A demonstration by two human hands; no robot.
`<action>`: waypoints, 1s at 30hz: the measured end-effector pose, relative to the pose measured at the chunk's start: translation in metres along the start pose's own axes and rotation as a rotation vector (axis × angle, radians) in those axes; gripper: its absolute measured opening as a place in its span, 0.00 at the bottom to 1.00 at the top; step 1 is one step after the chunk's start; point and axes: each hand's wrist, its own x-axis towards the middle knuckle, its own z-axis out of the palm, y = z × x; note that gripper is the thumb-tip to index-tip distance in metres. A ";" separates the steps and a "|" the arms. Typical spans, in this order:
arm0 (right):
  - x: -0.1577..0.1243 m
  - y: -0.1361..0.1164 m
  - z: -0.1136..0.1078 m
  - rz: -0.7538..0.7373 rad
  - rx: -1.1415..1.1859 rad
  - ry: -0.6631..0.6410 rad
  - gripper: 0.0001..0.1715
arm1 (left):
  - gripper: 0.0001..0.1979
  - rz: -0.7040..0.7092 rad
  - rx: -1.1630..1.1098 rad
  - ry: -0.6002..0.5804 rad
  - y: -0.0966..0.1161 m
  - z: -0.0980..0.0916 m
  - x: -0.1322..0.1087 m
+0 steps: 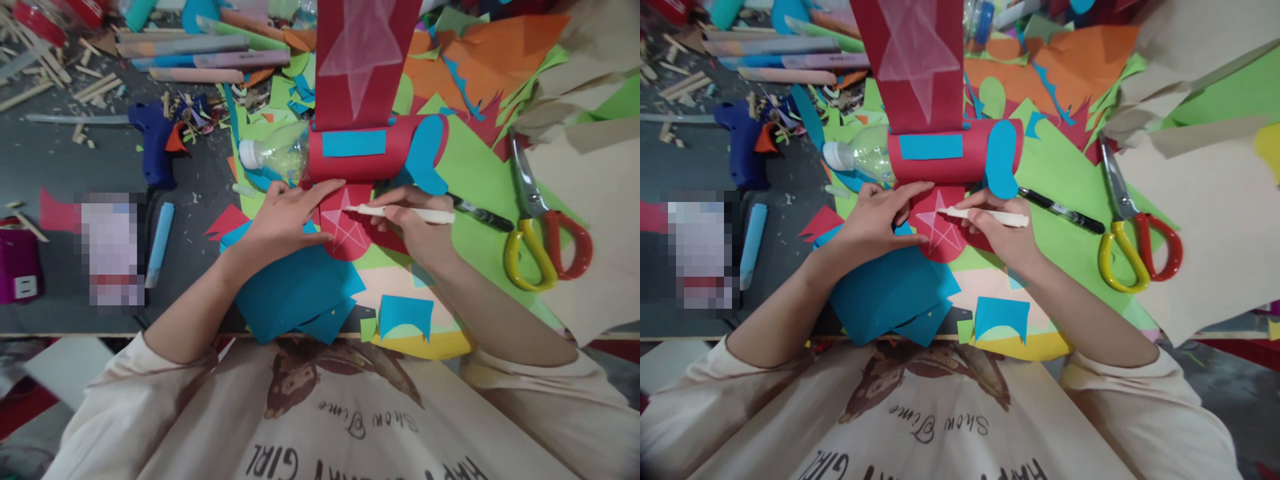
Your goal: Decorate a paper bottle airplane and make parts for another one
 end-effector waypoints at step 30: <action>0.000 -0.001 -0.009 -0.072 -0.128 -0.172 0.13 | 0.35 0.008 -0.024 0.043 0.000 0.002 0.000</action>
